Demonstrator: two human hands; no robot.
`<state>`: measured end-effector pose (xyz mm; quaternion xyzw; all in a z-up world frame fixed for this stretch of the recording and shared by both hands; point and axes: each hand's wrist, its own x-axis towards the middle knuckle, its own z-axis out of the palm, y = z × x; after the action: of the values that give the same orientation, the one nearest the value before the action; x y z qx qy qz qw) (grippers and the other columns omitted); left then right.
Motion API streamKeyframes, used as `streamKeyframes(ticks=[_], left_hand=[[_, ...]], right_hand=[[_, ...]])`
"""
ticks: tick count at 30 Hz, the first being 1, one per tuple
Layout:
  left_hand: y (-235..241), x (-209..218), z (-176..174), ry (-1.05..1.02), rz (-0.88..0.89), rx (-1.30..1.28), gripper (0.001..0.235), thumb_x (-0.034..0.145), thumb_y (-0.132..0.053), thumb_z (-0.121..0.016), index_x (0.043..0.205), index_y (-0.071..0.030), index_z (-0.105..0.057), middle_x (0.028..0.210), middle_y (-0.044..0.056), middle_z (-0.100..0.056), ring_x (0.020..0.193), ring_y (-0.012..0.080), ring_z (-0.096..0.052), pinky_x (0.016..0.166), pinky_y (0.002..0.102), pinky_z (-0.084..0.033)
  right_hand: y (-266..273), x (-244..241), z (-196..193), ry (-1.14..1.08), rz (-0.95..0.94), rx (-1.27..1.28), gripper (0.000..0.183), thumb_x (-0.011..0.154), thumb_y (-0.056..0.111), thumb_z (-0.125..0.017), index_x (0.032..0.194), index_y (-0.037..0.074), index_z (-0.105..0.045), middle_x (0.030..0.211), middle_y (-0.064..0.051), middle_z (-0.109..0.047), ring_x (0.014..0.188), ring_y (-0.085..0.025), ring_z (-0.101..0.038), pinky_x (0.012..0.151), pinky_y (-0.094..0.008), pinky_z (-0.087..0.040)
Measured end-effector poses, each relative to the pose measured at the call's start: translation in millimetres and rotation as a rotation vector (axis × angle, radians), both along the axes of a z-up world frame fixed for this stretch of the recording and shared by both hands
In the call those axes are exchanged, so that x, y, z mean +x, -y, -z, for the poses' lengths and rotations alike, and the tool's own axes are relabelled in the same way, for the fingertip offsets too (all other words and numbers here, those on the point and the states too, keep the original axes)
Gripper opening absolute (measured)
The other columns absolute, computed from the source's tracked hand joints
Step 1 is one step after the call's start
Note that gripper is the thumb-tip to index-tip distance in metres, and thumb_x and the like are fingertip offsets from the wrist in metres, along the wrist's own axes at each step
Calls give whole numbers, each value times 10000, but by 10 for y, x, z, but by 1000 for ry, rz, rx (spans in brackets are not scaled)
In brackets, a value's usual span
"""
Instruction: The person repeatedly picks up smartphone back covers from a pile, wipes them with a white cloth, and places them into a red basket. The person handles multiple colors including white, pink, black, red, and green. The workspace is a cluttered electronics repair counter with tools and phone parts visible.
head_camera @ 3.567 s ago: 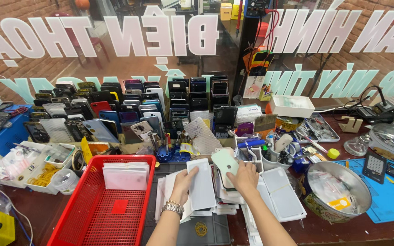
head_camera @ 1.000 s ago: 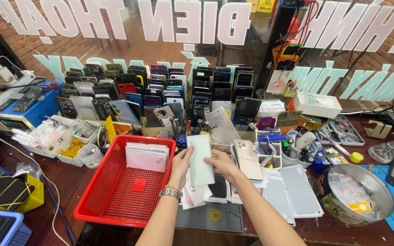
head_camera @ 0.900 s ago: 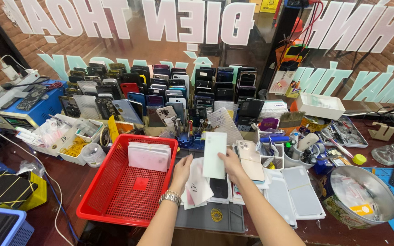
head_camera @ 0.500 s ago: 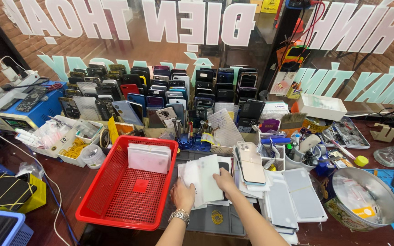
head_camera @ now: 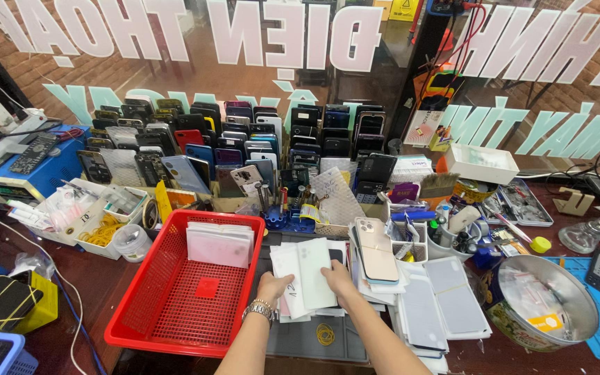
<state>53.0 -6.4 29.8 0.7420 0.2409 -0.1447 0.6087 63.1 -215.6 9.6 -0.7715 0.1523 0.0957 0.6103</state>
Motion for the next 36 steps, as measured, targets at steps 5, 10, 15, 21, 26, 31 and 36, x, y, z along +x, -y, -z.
streamKeyframes(ticks=[5,10,15,21,26,31,36], left_hand=[[-102,-103,-305,200,-30,-2,419,825,-112,-787,1161,67,-612,1092,202,-758,934,268,-772,787,385,-617],[65,-113,-414,259,2,-275,461,846,-96,-749,1258,16,-578,1205,164,-735,1056,245,-739,876,363,-592],[139,-88,-498,187,-21,-692,524,944,-242,-610,1418,-40,-515,1368,146,-665,1219,240,-659,992,377,-531],[182,-90,-577,389,129,-294,530,943,-194,-609,1441,-103,-453,1397,79,-630,1297,194,-596,1056,341,-463],[16,-157,-585,453,70,-229,585,856,-50,-603,1422,-90,-460,1348,98,-640,1269,219,-604,1038,353,-480],[-59,-386,-587,467,-85,-297,651,845,29,-525,1473,-93,-405,1439,124,-553,1345,223,-531,1095,355,-420],[-88,-539,-643,586,-65,-285,782,805,91,-494,1532,-169,-366,1607,97,-385,1454,209,-398,1156,357,-339]], right_hand=[[258,113,-215,-24,138,624,325,921,104,-589,1236,26,-577,1141,-157,-702,1011,-262,-692,867,-403,-571],[117,-51,-630,47,-29,511,431,901,100,-664,1314,6,-582,1164,-134,-714,1024,-220,-695,863,-355,-575],[-99,-164,-1031,70,-137,287,492,903,142,-668,1368,17,-564,1216,-139,-706,1075,-226,-680,899,-342,-548],[-326,-253,-1002,74,-193,412,600,876,74,-678,1430,57,-447,1329,-125,-653,1208,-208,-637,1017,-344,-509],[-654,-379,-763,308,-138,329,631,847,13,-657,1447,82,-474,1328,-102,-665,1211,-189,-628,1030,-328,-477],[-876,-509,-698,240,-111,207,587,913,60,-643,1467,127,-459,1347,-108,-664,1238,-212,-619,1052,-338,-466],[-811,-538,-796,341,-246,281,793,830,-32,-570,1553,192,-336,1597,-92,-409,1487,-195,-367,1181,-325,-312]])
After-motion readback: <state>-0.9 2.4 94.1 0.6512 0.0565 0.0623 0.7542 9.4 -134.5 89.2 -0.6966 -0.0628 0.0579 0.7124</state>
